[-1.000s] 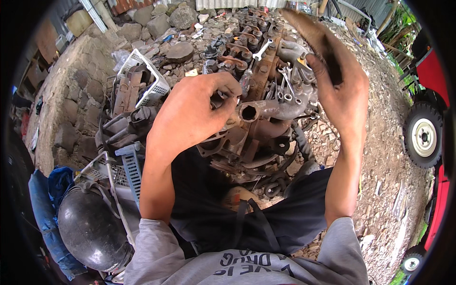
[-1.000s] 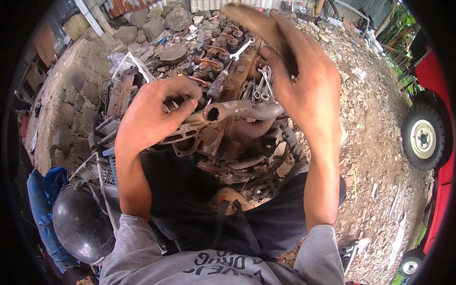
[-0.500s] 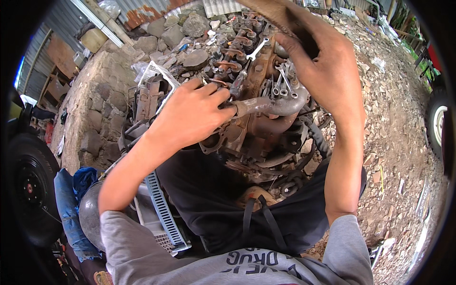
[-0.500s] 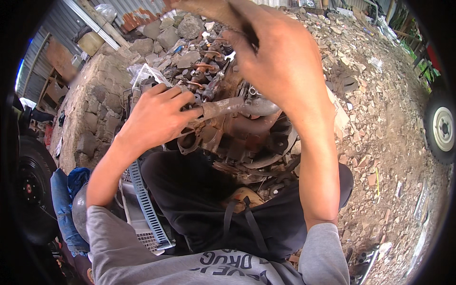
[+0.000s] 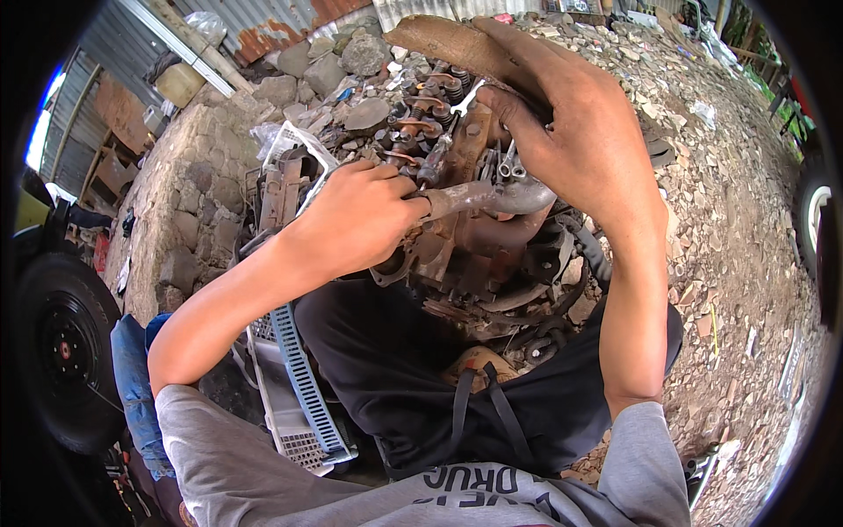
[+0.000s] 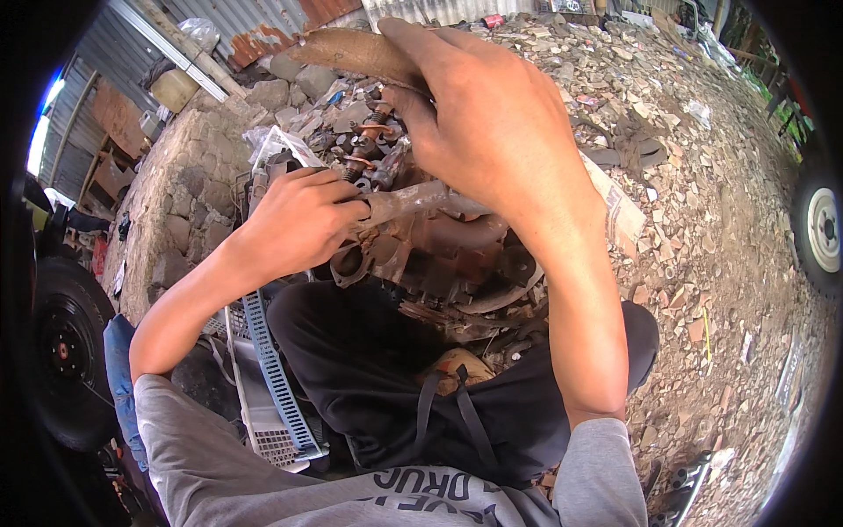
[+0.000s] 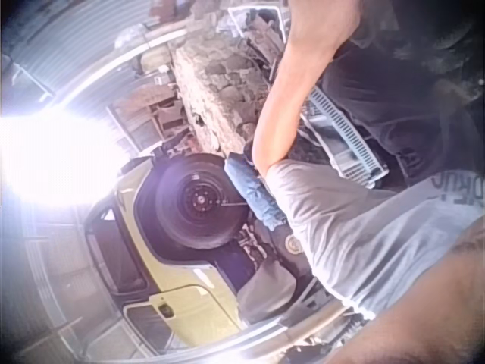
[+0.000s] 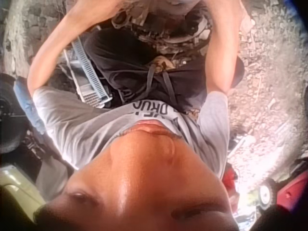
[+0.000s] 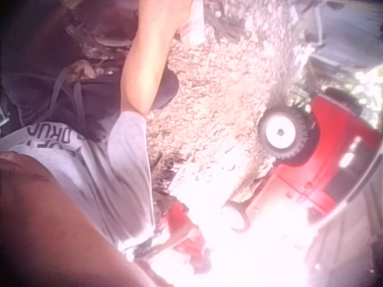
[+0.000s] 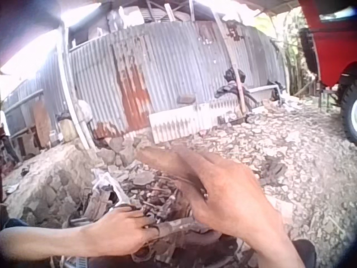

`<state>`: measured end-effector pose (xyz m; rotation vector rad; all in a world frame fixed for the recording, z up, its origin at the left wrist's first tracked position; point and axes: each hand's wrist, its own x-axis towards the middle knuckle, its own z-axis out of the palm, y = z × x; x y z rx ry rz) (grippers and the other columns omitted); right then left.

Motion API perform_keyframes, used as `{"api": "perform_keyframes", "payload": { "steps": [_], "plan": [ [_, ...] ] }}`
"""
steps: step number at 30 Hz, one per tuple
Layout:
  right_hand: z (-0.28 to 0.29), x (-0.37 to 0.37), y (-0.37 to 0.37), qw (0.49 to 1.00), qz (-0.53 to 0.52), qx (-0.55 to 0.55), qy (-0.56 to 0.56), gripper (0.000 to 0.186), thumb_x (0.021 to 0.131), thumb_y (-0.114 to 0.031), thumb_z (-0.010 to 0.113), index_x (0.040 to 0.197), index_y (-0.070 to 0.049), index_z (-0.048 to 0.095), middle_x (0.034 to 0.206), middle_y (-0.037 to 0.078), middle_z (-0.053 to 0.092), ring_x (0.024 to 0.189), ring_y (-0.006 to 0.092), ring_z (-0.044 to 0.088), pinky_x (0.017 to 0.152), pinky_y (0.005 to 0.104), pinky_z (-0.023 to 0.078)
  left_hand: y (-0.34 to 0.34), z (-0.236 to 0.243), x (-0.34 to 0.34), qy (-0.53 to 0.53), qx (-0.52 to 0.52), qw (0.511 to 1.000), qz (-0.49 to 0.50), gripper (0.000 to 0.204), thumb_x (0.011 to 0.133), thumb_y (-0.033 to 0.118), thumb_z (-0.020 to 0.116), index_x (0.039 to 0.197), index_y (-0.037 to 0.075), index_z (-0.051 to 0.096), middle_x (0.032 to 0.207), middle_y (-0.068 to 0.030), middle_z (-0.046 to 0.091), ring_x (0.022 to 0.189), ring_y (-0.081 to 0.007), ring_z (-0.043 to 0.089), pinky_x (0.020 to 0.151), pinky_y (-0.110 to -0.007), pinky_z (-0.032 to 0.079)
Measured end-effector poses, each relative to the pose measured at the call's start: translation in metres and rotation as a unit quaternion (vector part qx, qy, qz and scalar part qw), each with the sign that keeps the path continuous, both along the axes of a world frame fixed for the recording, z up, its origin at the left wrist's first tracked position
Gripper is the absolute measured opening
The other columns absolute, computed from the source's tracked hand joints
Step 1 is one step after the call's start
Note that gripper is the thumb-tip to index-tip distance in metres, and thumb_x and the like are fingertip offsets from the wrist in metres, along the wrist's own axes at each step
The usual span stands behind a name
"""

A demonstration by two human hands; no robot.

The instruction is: The person sits on the ground and uses a screwdriver and wrench to disassemble and clean a metal engine manifold. They remove bolts, separate sections, and scrape residue from the interior surfaces.

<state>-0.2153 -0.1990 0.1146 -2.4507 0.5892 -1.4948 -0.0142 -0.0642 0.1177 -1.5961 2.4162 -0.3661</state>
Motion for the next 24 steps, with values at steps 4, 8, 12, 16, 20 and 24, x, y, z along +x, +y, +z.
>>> {"api": "perform_keyframes", "payload": {
  "steps": [4, 8, 12, 16, 20, 24],
  "plan": [
    [0.002, -0.004, 0.000, 0.999, 0.006, -0.036, 0.001, 0.046, 0.088, -0.017, 0.070, 0.131, -0.005, 0.059, 0.103, 0.020, 0.070, 0.090, 0.0353, 0.069, 0.078, 0.0417, 0.054, 0.005, 0.013, 0.002, 0.158, 0.043, 0.981, 0.106, 0.017, 0.078, 0.011, 0.068, 0.094, 0.008, 0.066, 0.095, -0.0106, 0.069, 0.089, -0.0306, 0.066, 0.075, -0.042, 0.052],
    [0.018, -0.011, 0.014, 0.998, 0.059, 0.017, -0.011, 0.040, 0.086, -0.011, 0.067, 0.123, 0.001, 0.058, 0.099, 0.024, 0.067, 0.089, 0.0423, 0.067, 0.078, 0.0466, 0.054, 0.004, 0.018, -0.010, 0.208, 0.054, 0.947, 0.239, 0.050, 0.077, 0.030, 0.076, 0.118, 0.006, 0.060, 0.110, -0.0176, 0.067, 0.101, -0.0373, 0.063, 0.086, -0.045, 0.051],
    [0.012, 0.001, 0.009, 0.992, 0.086, 0.094, -0.011, 0.040, 0.088, -0.014, 0.066, 0.124, 0.003, 0.057, 0.101, 0.024, 0.068, 0.093, 0.0428, 0.067, 0.081, 0.0463, 0.053, 0.030, -0.062, -0.018, 0.207, -0.042, 0.969, 0.126, 0.105, 0.072, 0.051, 0.080, 0.151, 0.003, 0.030, 0.155, -0.0209, 0.035, 0.147, -0.0405, 0.024, 0.119, -0.054, 0.022],
    [-0.014, 0.023, -0.012, 0.988, 0.076, 0.089, -0.100, 0.046, 0.093, -0.020, 0.064, 0.129, 0.006, 0.055, 0.106, 0.024, 0.069, 0.099, 0.0363, 0.068, 0.085, 0.0429, 0.053, 0.035, -0.152, -0.017, 0.146, -0.041, 0.988, 0.012, 0.096, 0.075, 0.045, 0.078, 0.150, 0.003, 0.035, 0.156, -0.0185, 0.035, 0.148, -0.0373, 0.025, 0.119, -0.055, 0.020],
    [-0.002, 0.004, -0.002, 0.988, 0.022, 0.089, -0.122, 0.049, 0.093, -0.025, 0.065, 0.130, 0.007, 0.056, 0.102, 0.018, 0.070, 0.092, 0.0236, 0.066, 0.081, 0.0354, 0.052, 0.032, -0.146, -0.011, 0.174, -0.173, 0.964, 0.100, 0.075, 0.079, 0.036, 0.075, 0.146, 0.017, 0.048, 0.159, -0.0159, 0.033, 0.148, -0.0384, 0.025, 0.116, -0.065, 0.011],
    [0.006, -0.024, 0.007, 0.989, -0.044, 0.063, -0.130, 0.051, 0.093, -0.027, 0.065, 0.131, 0.006, 0.057, 0.085, 0.009, 0.067, 0.071, 0.0139, 0.060, 0.064, 0.0310, 0.049, 0.011, -0.084, -0.014, 0.180, -0.355, 0.917, -0.028, 0.066, 0.080, 0.028, 0.075, 0.141, 0.015, 0.053, 0.152, -0.0155, 0.043, 0.142, -0.0365, 0.037, 0.115, -0.056, 0.026]
  ]
}}
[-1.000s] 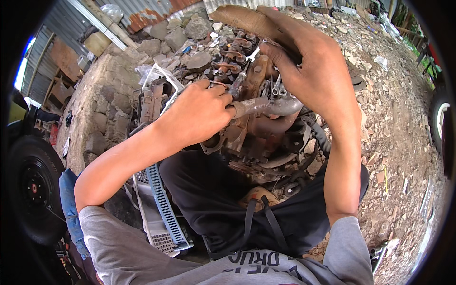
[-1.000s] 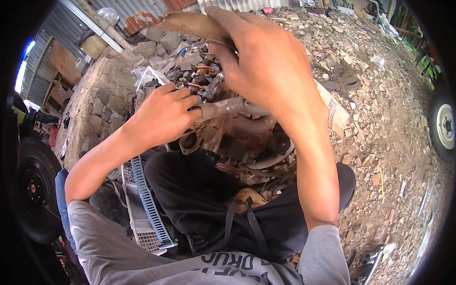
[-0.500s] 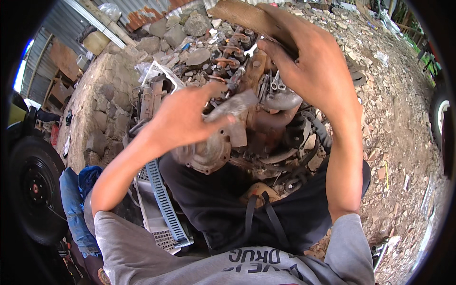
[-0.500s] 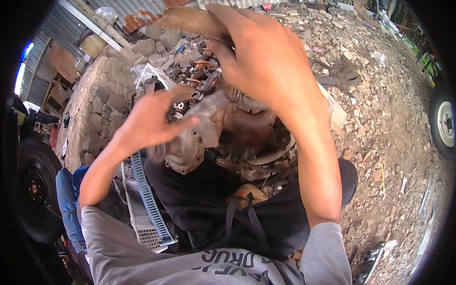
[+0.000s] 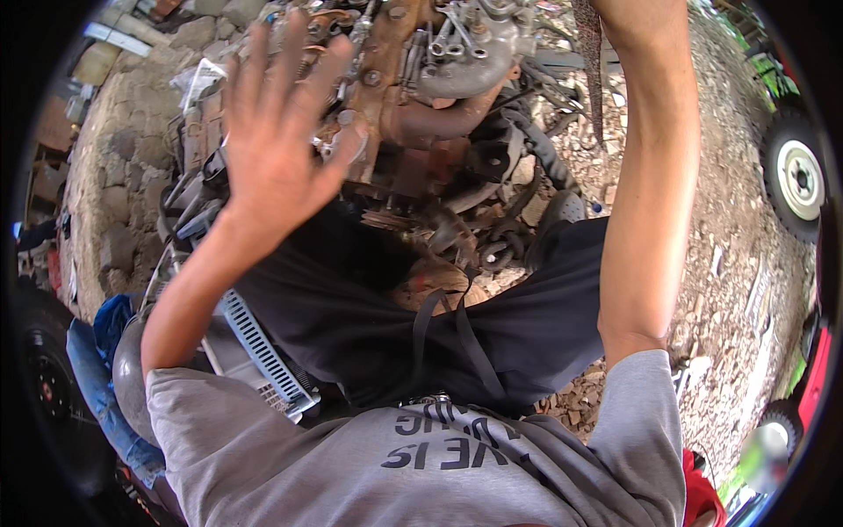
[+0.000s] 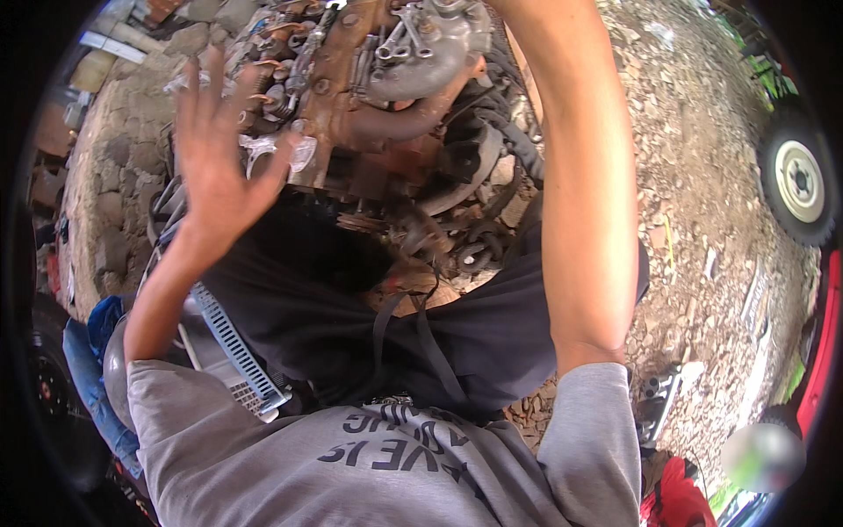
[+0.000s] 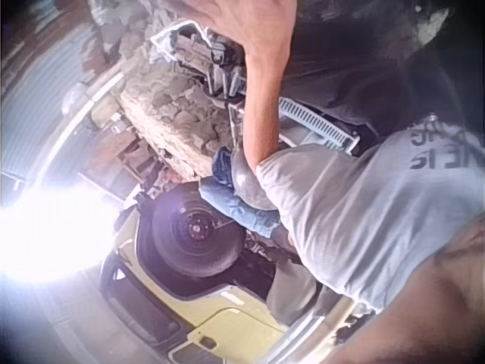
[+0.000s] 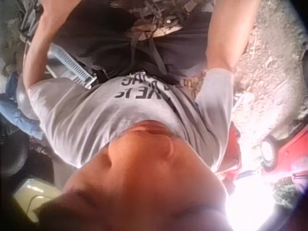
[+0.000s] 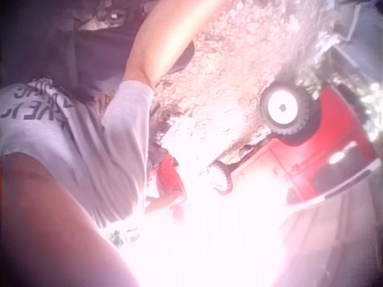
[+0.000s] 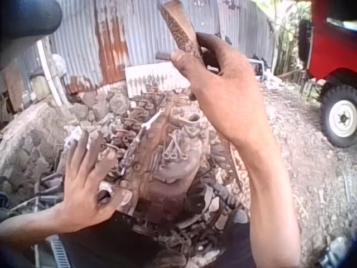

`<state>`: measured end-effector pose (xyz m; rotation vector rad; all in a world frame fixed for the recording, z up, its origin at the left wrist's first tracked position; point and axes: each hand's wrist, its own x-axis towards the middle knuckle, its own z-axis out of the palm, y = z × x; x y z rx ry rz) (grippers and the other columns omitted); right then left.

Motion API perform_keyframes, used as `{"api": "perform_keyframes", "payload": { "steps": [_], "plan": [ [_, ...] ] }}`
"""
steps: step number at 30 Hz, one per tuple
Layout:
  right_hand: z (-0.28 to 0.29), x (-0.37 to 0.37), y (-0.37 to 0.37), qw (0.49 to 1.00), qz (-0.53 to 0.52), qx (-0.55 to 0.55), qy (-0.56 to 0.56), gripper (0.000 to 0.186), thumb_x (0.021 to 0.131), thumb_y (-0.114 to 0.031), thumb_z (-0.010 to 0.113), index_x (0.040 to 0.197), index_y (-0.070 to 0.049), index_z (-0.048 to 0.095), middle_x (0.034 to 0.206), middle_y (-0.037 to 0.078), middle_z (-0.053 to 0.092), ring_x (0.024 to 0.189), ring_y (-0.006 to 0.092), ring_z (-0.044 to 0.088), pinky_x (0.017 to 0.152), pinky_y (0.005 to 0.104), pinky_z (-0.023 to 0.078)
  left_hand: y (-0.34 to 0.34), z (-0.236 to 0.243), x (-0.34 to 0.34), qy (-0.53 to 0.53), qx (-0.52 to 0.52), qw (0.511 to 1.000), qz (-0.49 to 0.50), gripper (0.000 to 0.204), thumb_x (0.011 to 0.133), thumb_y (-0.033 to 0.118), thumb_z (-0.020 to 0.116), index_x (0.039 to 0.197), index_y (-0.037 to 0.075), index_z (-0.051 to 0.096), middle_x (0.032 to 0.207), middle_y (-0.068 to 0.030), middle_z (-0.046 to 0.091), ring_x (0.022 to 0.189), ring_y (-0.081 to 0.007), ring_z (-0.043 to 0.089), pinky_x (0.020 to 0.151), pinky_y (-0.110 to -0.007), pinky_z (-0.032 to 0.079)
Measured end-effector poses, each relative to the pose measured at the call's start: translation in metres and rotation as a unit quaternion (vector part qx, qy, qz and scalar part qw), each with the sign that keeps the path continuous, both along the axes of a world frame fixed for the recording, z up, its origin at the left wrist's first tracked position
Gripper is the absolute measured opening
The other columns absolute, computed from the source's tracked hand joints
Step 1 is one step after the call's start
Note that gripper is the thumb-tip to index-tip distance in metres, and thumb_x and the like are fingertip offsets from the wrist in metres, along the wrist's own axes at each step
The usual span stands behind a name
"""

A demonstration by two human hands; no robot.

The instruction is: The person sits on the ground and uses a screwdriver and wrench to disassemble and clean a metal engine manifold. They remove bolts, separate sections, and scrape residue from the interior surfaces.

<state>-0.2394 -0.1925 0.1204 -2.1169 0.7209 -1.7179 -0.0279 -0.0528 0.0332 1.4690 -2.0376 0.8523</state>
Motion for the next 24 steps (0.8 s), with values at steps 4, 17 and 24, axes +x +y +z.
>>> {"api": "perform_keyframes", "payload": {
  "steps": [4, 17, 24],
  "plan": [
    [0.000, -0.013, -0.020, 0.991, 0.063, 0.119, 0.008, 0.051, 0.093, -0.027, 0.065, 0.131, 0.005, 0.056, 0.082, 0.008, 0.066, 0.070, 0.0135, 0.059, 0.063, 0.0297, 0.048, -0.022, 0.014, -0.014, -0.011, 0.020, 0.988, -0.152, 0.046, 0.075, 0.014, 0.080, 0.118, 0.007, 0.065, 0.115, -0.0086, 0.068, 0.109, -0.0300, 0.064, 0.093, -0.042, 0.050],
    [-0.102, -0.113, -0.044, 0.950, -0.019, 0.288, 0.120, 0.052, 0.094, -0.024, 0.065, 0.136, 0.002, 0.052, 0.114, 0.017, 0.067, 0.099, 0.0190, 0.063, 0.088, 0.0329, 0.050, -0.038, -0.220, -0.115, -0.047, 0.416, 0.848, -0.325, 0.017, 0.082, 0.019, 0.065, 0.093, 0.006, 0.065, 0.095, -0.0082, 0.067, 0.091, -0.0263, 0.065, 0.079, -0.038, 0.052],
    [-0.245, -0.148, -0.072, 0.873, -0.167, 0.451, 0.076, 0.056, 0.089, -0.036, 0.062, 0.119, 0.010, 0.057, 0.095, 0.023, 0.069, 0.085, 0.0282, 0.067, 0.079, 0.0407, 0.051, -0.057, -0.327, -0.121, 0.100, 0.595, 0.790, -0.107, 0.031, 0.082, 0.025, 0.068, 0.098, -0.002, 0.065, 0.093, -0.0226, 0.068, 0.093, -0.0404, 0.067, 0.081, -0.050, 0.054]
  ]
}}
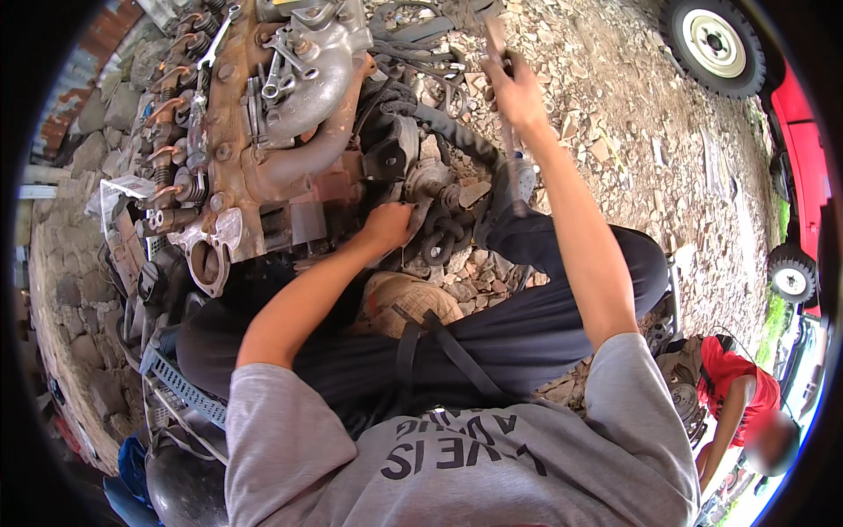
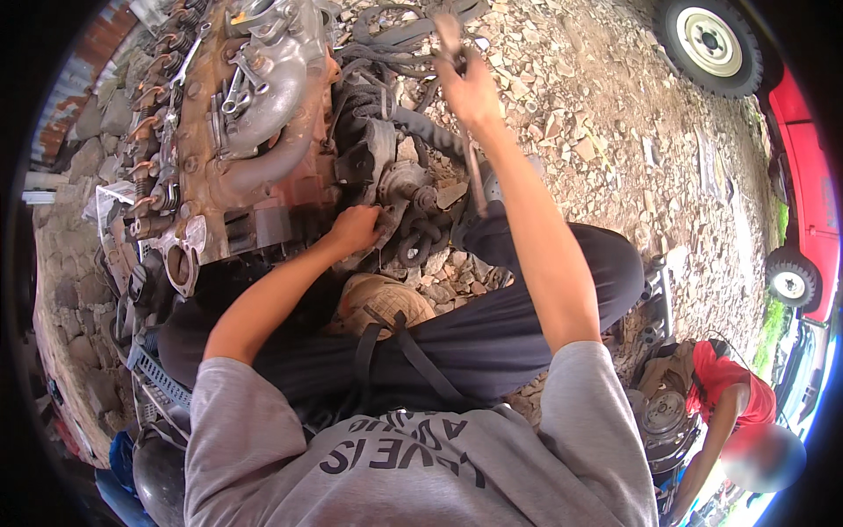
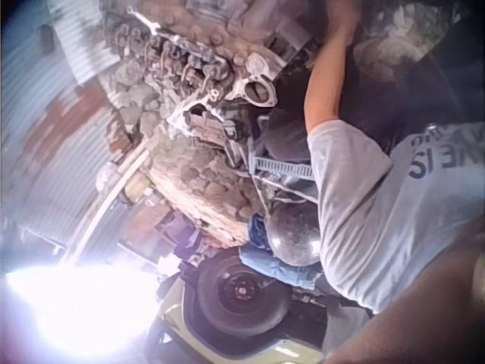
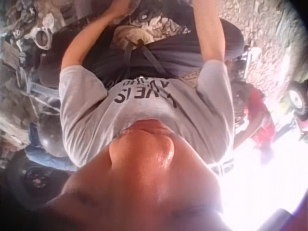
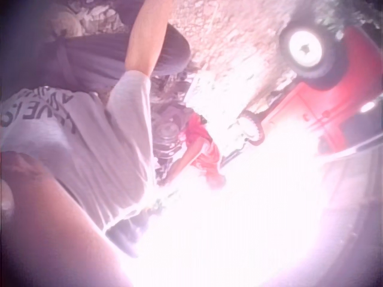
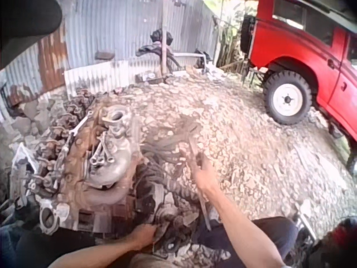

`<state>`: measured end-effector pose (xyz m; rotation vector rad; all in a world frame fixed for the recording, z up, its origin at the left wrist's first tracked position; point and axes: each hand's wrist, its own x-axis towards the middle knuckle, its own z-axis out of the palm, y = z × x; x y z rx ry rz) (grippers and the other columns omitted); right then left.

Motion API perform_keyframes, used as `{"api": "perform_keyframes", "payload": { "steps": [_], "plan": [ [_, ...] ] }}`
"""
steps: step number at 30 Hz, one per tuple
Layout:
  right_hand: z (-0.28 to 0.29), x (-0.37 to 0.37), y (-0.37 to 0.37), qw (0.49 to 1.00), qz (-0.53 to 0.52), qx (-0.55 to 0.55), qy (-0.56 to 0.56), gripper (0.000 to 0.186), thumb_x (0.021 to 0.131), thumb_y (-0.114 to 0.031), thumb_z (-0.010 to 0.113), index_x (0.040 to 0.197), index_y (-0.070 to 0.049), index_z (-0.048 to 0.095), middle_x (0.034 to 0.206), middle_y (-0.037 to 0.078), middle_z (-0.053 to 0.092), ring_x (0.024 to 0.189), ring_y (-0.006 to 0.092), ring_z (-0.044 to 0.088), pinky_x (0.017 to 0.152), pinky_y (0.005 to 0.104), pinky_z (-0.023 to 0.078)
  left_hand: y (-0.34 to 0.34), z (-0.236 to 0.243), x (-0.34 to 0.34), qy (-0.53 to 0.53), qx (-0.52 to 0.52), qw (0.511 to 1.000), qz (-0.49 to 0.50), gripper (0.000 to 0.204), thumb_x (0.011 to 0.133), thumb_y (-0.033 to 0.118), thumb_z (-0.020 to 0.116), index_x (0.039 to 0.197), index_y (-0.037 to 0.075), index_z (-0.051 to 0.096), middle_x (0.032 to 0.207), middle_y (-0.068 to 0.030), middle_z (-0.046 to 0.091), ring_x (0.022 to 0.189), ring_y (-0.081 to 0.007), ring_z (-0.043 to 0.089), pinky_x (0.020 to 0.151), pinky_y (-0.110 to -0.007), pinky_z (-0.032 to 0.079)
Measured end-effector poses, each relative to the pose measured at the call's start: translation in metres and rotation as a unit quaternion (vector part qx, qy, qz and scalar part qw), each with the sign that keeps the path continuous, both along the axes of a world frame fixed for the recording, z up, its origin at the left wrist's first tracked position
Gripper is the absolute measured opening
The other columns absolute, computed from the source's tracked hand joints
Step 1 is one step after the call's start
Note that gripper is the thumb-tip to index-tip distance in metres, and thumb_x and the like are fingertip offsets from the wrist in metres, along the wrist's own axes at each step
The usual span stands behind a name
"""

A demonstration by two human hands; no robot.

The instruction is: The person sits on the ground and uses a screwdriver and wrench to disassemble and clean a metal engine manifold. They remove bolts, separate sections, and scrape residue from the interior surfaces.

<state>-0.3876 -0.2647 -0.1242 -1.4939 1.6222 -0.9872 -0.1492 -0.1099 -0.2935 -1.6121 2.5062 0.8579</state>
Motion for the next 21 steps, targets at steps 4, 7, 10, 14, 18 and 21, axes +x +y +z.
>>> {"api": "perform_keyframes", "payload": {
  "steps": [4, 7, 10, 14, 18, 21],
  "plan": [
    [-0.131, -0.009, 0.008, 0.961, -0.151, 0.226, -0.049, 0.058, 0.088, -0.039, 0.060, 0.118, 0.011, 0.057, 0.100, 0.027, 0.069, 0.091, 0.0338, 0.069, 0.083, 0.0431, 0.054, 0.004, -0.057, 0.009, -0.022, 0.051, 0.995, 0.088, 0.037, 0.083, 0.028, 0.070, 0.100, -0.004, 0.064, 0.096, -0.0266, 0.068, 0.095, -0.0418, 0.066, 0.085, -0.050, 0.053],
    [-0.193, -0.014, 0.040, 0.939, -0.026, 0.304, 0.162, 0.069, 0.085, -0.051, 0.065, 0.119, 0.008, 0.061, 0.108, 0.029, 0.068, 0.102, 0.0395, 0.068, 0.089, 0.0437, 0.054, 0.013, -0.069, 0.008, -0.033, 0.063, 0.988, 0.134, 0.041, 0.081, 0.022, 0.069, 0.112, -0.002, 0.061, 0.102, -0.0272, 0.068, 0.097, -0.0432, 0.066, 0.087, -0.050, 0.053],
    [-0.239, -0.005, 0.072, 0.915, 0.015, 0.333, 0.226, 0.077, 0.079, -0.061, 0.072, 0.120, 0.004, 0.064, 0.110, 0.026, 0.069, 0.103, 0.0409, 0.067, 0.089, 0.0430, 0.053, 0.023, -0.078, 0.009, -0.004, 0.080, 0.976, 0.202, 0.049, 0.081, 0.022, 0.068, 0.124, 0.000, 0.058, 0.107, -0.0278, 0.067, 0.102, -0.0436, 0.065, 0.090, -0.051, 0.052],
    [-0.277, 0.003, 0.093, 0.931, -0.042, 0.358, 0.051, 0.082, 0.074, -0.065, 0.076, 0.116, 0.004, 0.066, 0.108, 0.020, 0.070, 0.097, 0.0332, 0.069, 0.084, 0.0408, 0.054, 0.027, -0.088, 0.007, 0.087, 0.080, 0.954, 0.275, 0.055, 0.084, 0.026, 0.069, 0.131, 0.002, 0.055, 0.113, -0.0271, 0.065, 0.108, -0.0432, 0.063, 0.094, -0.050, 0.050],
    [-0.276, 0.004, 0.097, 0.923, -0.005, 0.379, -0.062, 0.082, 0.072, -0.066, 0.079, 0.110, 0.005, 0.068, 0.104, 0.014, 0.069, 0.093, 0.0243, 0.066, 0.079, 0.0379, 0.052, 0.030, -0.102, 0.005, 0.153, 0.085, 0.918, 0.355, 0.054, 0.084, 0.025, 0.069, 0.131, 0.003, 0.055, 0.122, -0.0241, 0.063, 0.117, -0.0401, 0.059, 0.099, -0.046, 0.047],
    [-0.273, 0.009, 0.097, 0.935, 0.003, 0.351, -0.054, 0.071, 0.076, -0.055, 0.081, 0.109, 0.006, 0.067, 0.102, 0.013, 0.069, 0.096, 0.0256, 0.066, 0.079, 0.0390, 0.054, 0.031, -0.112, -0.002, 0.197, 0.100, 0.888, 0.403, 0.054, 0.083, 0.023, 0.071, 0.131, 0.002, 0.057, 0.127, -0.0214, 0.062, 0.122, -0.0359, 0.058, 0.103, -0.042, 0.045]
  ]
}}
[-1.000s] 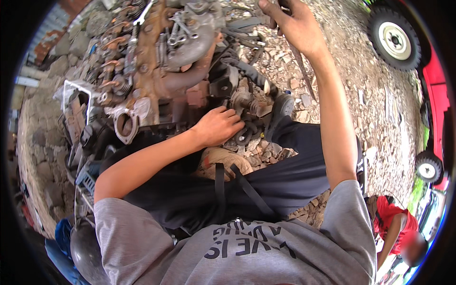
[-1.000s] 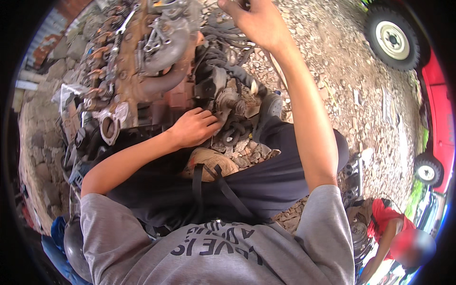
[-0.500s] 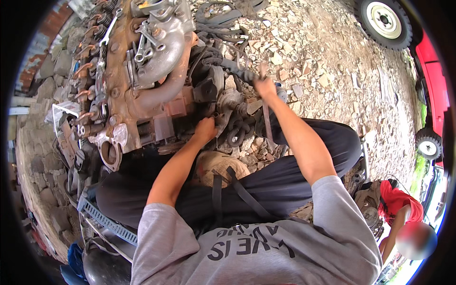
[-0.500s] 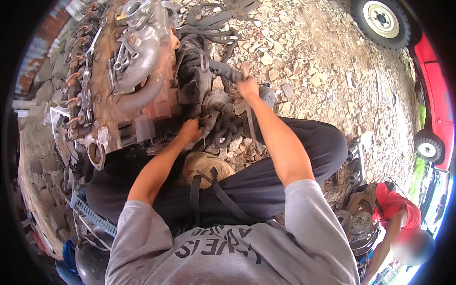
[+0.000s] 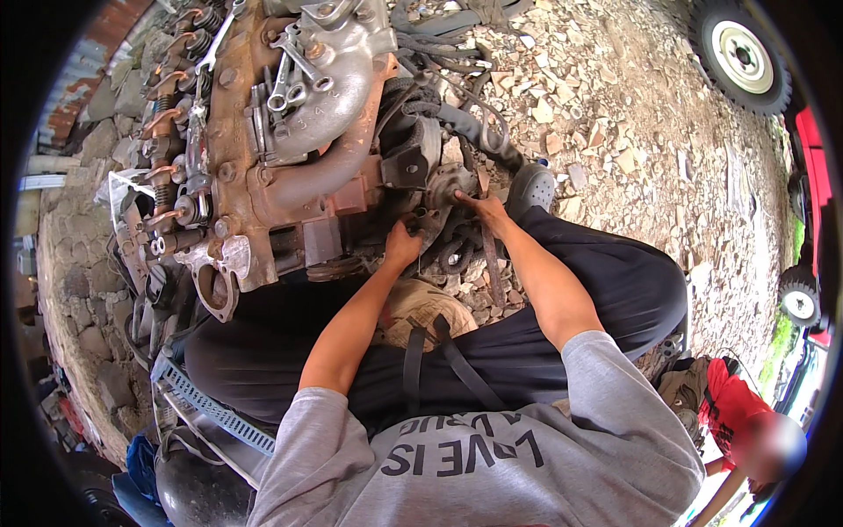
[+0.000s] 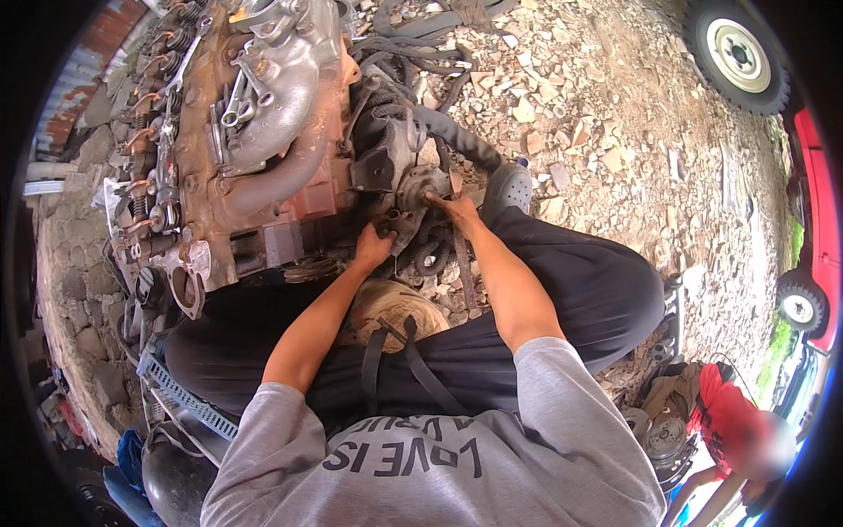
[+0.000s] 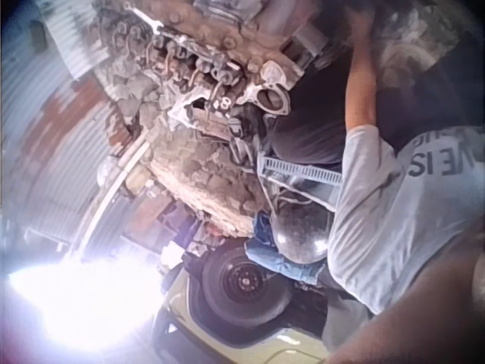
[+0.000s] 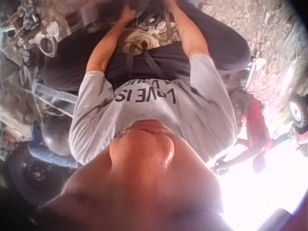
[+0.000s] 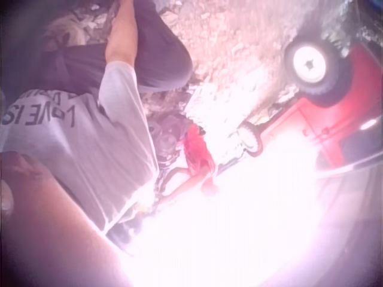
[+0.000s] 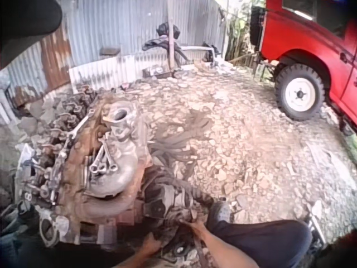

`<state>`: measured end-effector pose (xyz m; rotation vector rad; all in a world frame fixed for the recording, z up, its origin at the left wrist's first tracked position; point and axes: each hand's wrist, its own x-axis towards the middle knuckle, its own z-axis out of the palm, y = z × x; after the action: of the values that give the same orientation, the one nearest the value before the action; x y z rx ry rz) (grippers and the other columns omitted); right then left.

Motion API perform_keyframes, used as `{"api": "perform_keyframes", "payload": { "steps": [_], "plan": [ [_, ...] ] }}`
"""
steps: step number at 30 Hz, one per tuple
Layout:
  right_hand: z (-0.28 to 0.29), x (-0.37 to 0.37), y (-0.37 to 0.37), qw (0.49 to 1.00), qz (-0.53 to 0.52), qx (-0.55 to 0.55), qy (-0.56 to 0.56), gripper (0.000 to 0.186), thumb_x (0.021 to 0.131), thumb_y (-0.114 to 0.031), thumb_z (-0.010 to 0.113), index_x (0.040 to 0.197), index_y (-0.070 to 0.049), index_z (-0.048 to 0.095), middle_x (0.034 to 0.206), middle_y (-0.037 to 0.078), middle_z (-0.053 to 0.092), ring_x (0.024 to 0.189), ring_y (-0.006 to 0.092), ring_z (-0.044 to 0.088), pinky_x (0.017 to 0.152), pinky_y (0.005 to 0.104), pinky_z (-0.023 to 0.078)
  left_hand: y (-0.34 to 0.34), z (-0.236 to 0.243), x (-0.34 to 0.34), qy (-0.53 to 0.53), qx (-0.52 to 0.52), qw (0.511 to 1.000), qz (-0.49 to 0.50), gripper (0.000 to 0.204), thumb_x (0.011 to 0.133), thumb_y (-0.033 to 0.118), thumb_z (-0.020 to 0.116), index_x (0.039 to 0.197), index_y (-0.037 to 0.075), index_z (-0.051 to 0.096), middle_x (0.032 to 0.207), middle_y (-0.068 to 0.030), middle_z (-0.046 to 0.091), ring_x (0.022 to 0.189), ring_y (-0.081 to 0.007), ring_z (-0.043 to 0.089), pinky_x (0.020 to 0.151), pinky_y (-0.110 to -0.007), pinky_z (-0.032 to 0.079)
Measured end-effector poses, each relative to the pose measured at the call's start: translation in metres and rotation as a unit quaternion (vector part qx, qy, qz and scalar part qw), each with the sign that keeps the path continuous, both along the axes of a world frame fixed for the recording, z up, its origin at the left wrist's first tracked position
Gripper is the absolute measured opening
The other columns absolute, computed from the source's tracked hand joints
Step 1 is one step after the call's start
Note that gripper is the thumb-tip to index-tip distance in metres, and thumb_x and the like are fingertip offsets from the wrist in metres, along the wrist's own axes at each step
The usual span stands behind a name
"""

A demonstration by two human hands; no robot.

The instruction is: The person sits on the ground and uses a screwdriver and wrench to disassemble and clean a metal engine manifold. They remove bolts, separate sections, and scrape residue from the interior surfaces.

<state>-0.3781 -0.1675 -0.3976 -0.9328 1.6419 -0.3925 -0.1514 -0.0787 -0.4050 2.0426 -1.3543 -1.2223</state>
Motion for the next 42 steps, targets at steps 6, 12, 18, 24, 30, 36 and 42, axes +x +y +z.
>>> {"api": "perform_keyframes", "payload": {
  "steps": [6, 12, 18, 24, 30, 36, 42],
  "plan": [
    [0.011, 0.025, 0.002, 0.979, -0.070, 0.084, -0.174, 0.039, 0.084, -0.025, 0.080, 0.098, 0.008, 0.066, 0.093, 0.014, 0.070, 0.080, 0.0242, 0.066, 0.062, 0.0350, 0.056, 0.013, -0.048, 0.007, 0.037, 0.014, 0.997, 0.059, 0.061, 0.079, 0.024, 0.078, 0.132, 0.001, 0.057, 0.130, -0.0171, 0.063, 0.123, -0.0280, 0.058, 0.106, -0.037, 0.042],
    [-0.032, 0.028, -0.001, 0.993, -0.110, 0.032, -0.015, 0.032, 0.085, -0.019, 0.076, 0.095, 0.010, 0.066, 0.086, 0.013, 0.069, 0.070, 0.0229, 0.066, 0.057, 0.0360, 0.053, 0.000, -0.007, -0.009, 0.111, 0.049, 0.989, 0.080, 0.080, 0.077, 0.039, 0.080, 0.136, -0.004, 0.047, 0.134, -0.0253, 0.056, 0.128, -0.0349, 0.054, 0.107, -0.040, 0.041],
    [0.045, -0.001, -0.023, 0.970, -0.226, 0.034, -0.089, 0.048, 0.078, -0.023, 0.080, 0.104, 0.015, 0.066, 0.099, 0.016, 0.071, 0.083, 0.0241, 0.067, 0.068, 0.0370, 0.052, -0.021, 0.034, -0.041, 0.152, 0.008, 0.984, 0.097, 0.095, 0.077, 0.052, 0.077, 0.141, -0.005, 0.037, 0.134, -0.0253, 0.056, 0.127, -0.0364, 0.054, 0.107, -0.039, 0.041],
    [0.195, -0.035, -0.049, 0.976, -0.164, -0.132, 0.058, 0.035, 0.071, -0.018, 0.082, 0.089, 0.009, 0.070, 0.081, 0.010, 0.069, 0.066, 0.0177, 0.062, 0.057, 0.0337, 0.049, -0.038, 0.170, -0.071, 0.356, -0.015, 0.934, -0.024, 0.087, 0.082, 0.049, 0.076, 0.142, -0.003, 0.041, 0.132, -0.0200, 0.058, 0.120, -0.0279, 0.057, 0.105, -0.038, 0.043],
    [0.367, -0.072, -0.027, 0.902, -0.189, -0.380, 0.083, 0.022, 0.072, -0.008, 0.078, 0.088, 0.003, 0.067, 0.069, 0.006, 0.065, 0.056, 0.0141, 0.058, 0.052, 0.0286, 0.046, -0.041, 0.265, -0.101, 0.303, -0.112, 0.927, -0.189, 0.089, 0.087, 0.052, 0.071, 0.147, -0.004, 0.036, 0.137, -0.0215, 0.054, 0.125, -0.0290, 0.055, 0.106, -0.038, 0.044],
    [0.503, -0.040, 0.029, 0.886, -0.159, -0.435, -0.002, 0.031, 0.075, -0.010, 0.070, 0.103, 0.000, 0.064, 0.075, 0.005, 0.064, 0.057, 0.0105, 0.054, 0.044, 0.0223, 0.039, -0.029, 0.329, -0.090, 0.466, -0.247, 0.834, -0.165, 0.093, 0.093, 0.067, 0.050, 0.151, -0.002, 0.028, 0.146, -0.0234, 0.045, 0.136, -0.0310, 0.045, 0.113, -0.042, 0.034],
    [0.531, 0.022, 0.060, 0.906, -0.092, -0.335, -0.243, 0.043, 0.075, -0.011, 0.071, 0.113, 0.006, 0.059, 0.078, 0.005, 0.057, 0.063, 0.0122, 0.056, 0.045, 0.0220, 0.039, -0.030, 0.356, -0.057, 0.643, -0.308, 0.674, -0.193, 0.087, 0.099, 0.070, 0.024, 0.154, 0.003, 0.020, 0.144, -0.0172, 0.045, 0.129, -0.0223, 0.048, 0.108, -0.039, 0.041]
  ]
}}
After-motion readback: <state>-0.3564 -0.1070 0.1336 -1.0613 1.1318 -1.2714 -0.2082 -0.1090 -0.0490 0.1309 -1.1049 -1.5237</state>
